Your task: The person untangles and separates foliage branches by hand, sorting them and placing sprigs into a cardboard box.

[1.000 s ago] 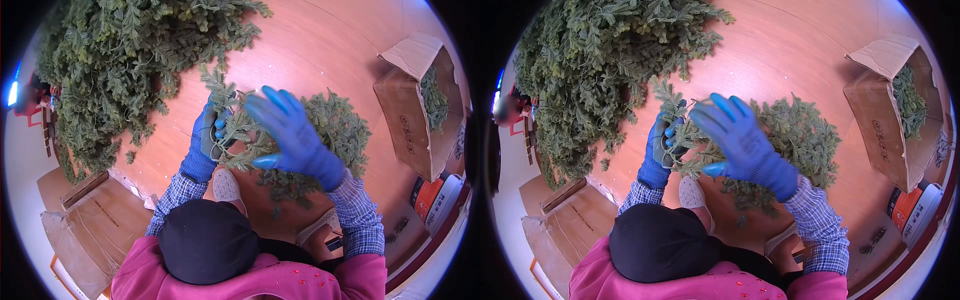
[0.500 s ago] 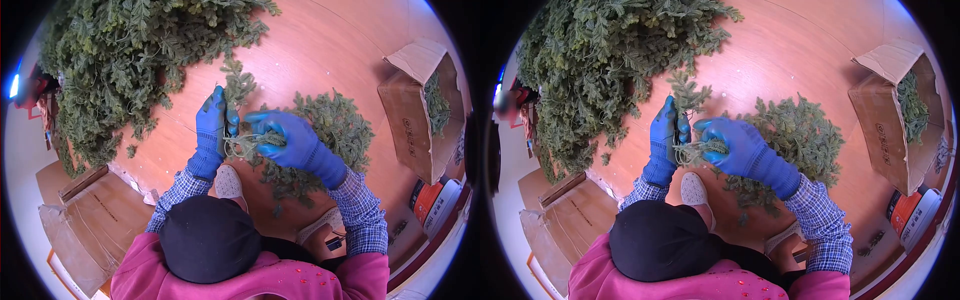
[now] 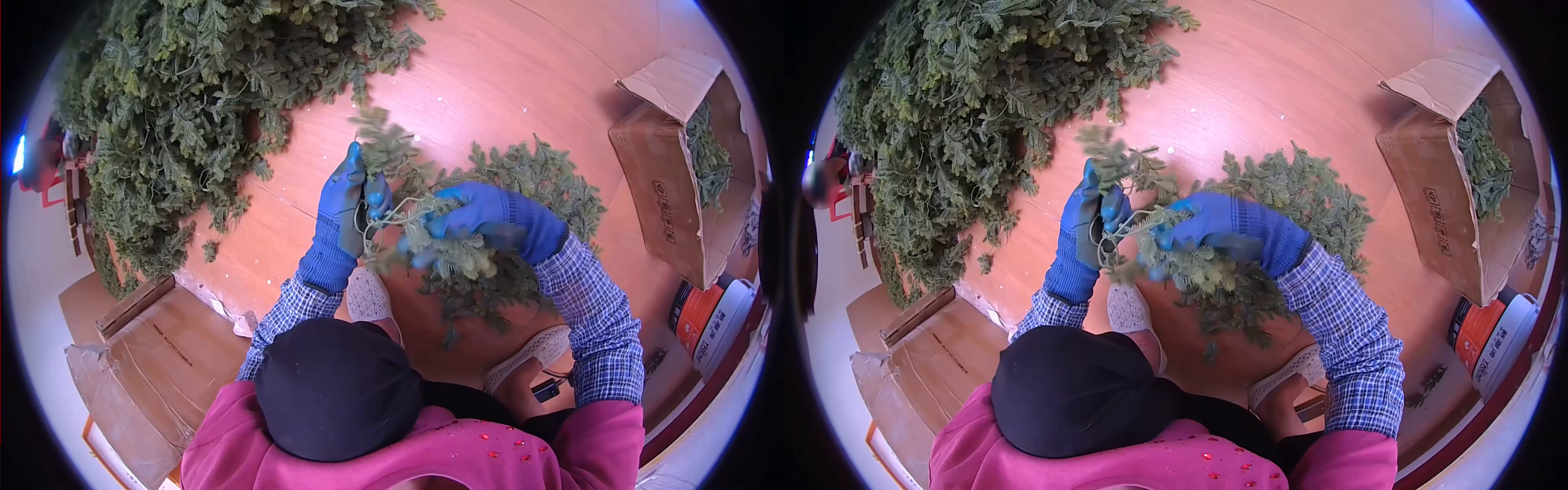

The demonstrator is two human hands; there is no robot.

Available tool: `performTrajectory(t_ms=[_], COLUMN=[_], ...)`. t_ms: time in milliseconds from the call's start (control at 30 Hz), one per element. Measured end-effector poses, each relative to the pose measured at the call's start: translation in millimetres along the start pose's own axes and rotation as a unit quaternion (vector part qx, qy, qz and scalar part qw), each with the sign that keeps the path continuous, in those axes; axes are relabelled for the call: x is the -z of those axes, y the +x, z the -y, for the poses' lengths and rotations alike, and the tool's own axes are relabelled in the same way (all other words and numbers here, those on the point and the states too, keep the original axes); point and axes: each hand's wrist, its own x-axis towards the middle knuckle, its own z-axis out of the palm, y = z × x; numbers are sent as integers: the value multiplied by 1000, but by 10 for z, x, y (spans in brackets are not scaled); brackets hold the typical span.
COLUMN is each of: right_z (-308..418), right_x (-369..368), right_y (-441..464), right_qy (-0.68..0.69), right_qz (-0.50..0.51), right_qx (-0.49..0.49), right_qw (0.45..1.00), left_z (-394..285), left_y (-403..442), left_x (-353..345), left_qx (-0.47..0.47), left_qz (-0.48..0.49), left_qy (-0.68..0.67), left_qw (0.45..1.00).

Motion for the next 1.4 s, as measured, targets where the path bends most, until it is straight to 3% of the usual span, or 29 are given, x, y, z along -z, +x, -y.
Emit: performTrajectory(t_ms=[33,100,167,233,267,300,367,400,433,500,567,633,800,867,1000,1067,1100,1167,1233,1300,1367,1400], right_z=[33,62,15,31,46,49,49,61,79,85,53,190,217,144,147,312,447,825,1230,1477,1762,1942], right_x=[-94,-134,-115,-121,-112,-87,-58,-55,-44,-47,-73,-63,-50,-50,-112,-104,-86,-80,-149,-77,341,511], right_y=[-35,-70,-111,-173,-198,-221,-283,-297,-300,-316,-311,-263,-189,-168,-191,-301,-385,-596,-754,-1102,-1612,-1915], right_qy=[113,221,132,98,94,93,48,50,13,-23,-78,-135,-240,-186,-183,-284,-285,-384,-461,-492,-476,-487], right_qz=[8,14,0,-22,-38,-37,-44,-46,-66,-91,-129,-145,-194,-213,-239,-182,-182,-11,35,-13,-145,-279], right_qx=[-28,-56,-56,-83,-111,-109,-171,-172,-190,-207,-175,-205,-284,-304,-276,-266,-265,-236,-239,-175,-91,-88], right_qw=[993,973,990,991,989,989,983,983,979,974,973,959,908,910,913,903,903,893,854,853,863,823], left_z=[35,104,78,53,177,185,232,311,312,299,351,279,344,304,237,72,87,177,94,-34,-11,-78], left_y=[2,-32,-117,-152,-78,-69,-67,-129,-131,-111,-74,-94,-98,-159,-128,-122,-153,-295,-338,-304,-329,-382], left_x=[27,-21,-137,-196,83,91,67,-51,-143,-280,-140,-240,-161,-450,-366,-266,-250,-214,-406,-448,-122,-106], left_qx=[0,14,7,52,43,41,137,70,74,10,-4,-27,67,86,111,229,227,253,258,253,214,170], left_qz=[1,15,-18,-97,95,96,117,94,95,10,30,25,107,3,18,101,102,135,121,130,113,119], left_qy=[0,-176,-167,-310,-303,-302,-302,-240,-241,-102,-37,205,162,226,209,119,120,95,98,252,-66,6], left_qw=[1000,984,986,944,947,948,936,964,963,995,999,978,979,970,971,961,961,953,954,925,968,978])
